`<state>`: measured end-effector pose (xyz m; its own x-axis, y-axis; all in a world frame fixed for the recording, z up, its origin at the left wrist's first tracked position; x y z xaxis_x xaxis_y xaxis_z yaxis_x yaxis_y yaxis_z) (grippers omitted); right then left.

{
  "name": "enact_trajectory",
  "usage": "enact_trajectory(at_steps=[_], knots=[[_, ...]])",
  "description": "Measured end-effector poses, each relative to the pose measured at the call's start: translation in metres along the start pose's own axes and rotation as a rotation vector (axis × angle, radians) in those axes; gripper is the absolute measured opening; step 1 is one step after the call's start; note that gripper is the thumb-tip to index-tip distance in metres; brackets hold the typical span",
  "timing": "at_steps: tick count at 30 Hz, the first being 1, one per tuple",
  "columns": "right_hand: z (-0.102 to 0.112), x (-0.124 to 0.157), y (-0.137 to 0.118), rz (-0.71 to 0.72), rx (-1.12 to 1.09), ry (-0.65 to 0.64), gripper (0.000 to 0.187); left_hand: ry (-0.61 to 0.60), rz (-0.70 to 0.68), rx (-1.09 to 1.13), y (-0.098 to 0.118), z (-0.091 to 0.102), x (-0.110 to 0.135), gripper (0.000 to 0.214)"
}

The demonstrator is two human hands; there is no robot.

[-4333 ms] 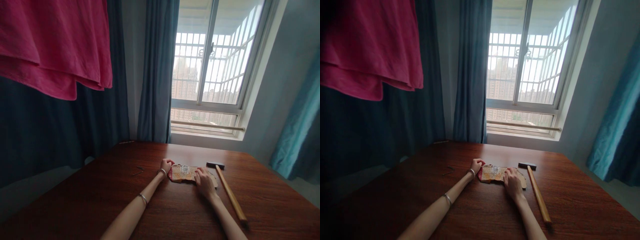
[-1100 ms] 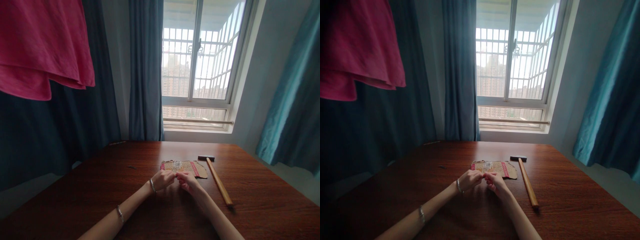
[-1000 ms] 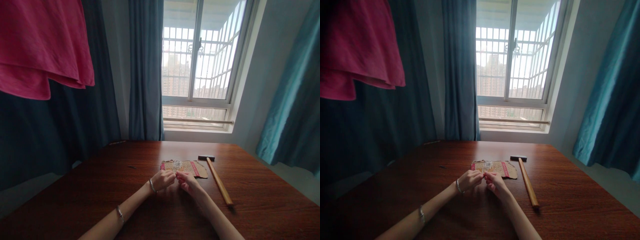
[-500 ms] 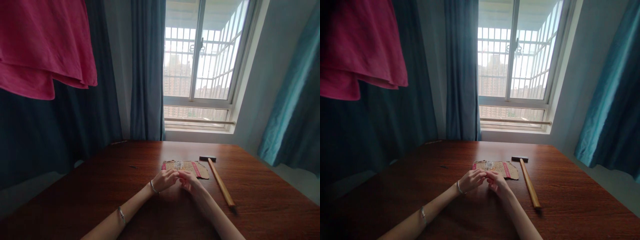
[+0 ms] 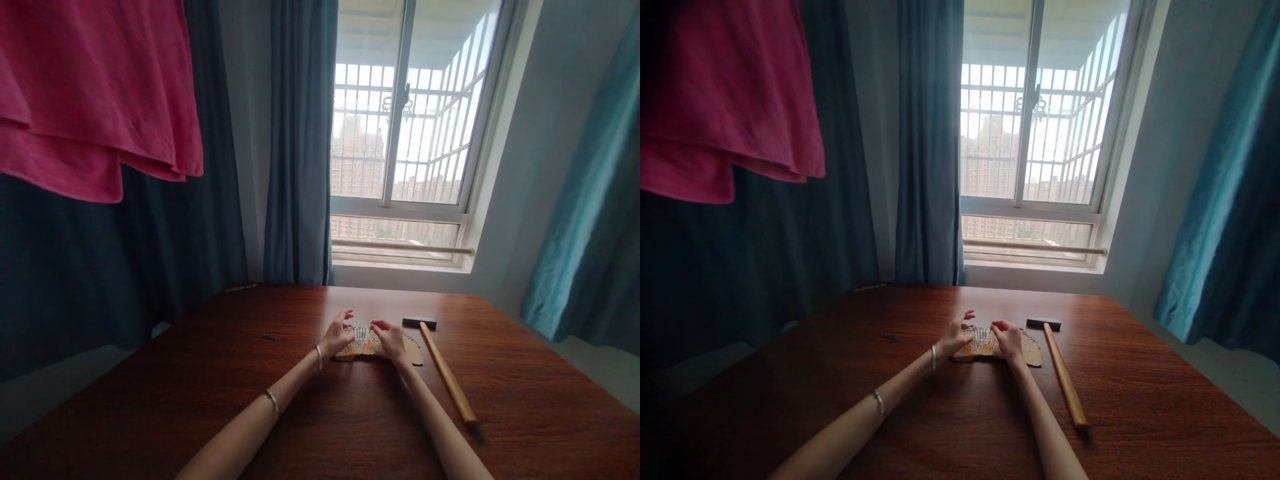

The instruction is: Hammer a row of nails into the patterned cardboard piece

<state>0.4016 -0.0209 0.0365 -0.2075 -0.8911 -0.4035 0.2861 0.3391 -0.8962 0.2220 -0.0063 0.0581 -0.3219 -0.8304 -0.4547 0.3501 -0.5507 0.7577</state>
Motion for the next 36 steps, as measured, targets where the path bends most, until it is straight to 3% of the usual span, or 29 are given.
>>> enact_trajectory(at_steps=[9, 18, 26, 36], knots=[[-0.011, 0.005, 0.007, 0.073, 0.096, -0.028, 0.026, -0.083, 0.037, 0.110, -0.014, -0.023, -0.019, 0.060], [-0.013, 0.006, 0.001, 0.113, 0.162, -0.038, 0.024, -0.106, 0.031, 0.162, -0.017, -0.032, -0.023, 0.049], [-0.013, 0.009, -0.002, 0.110, 0.181, -0.042, 0.024, -0.119, 0.006, -0.012, -0.006, -0.032, -0.024, 0.039], [-0.013, 0.011, -0.007, 0.114, 0.196, -0.048, 0.025, -0.132, -0.016, -0.035, 0.000, -0.025, -0.029, 0.034]])
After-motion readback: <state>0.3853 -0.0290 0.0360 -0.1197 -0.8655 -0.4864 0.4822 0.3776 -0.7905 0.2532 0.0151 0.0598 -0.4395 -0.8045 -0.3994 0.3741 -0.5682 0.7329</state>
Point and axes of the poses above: each hand's wrist, its own x-axis away from the middle knuckle, its own z-axis out of the back of the hand, y = z × x, the point moved 9 cm from there along -x, towards the middle knuckle, and after that the axes turned 3 degrees about -x, right-handed, at the moved point
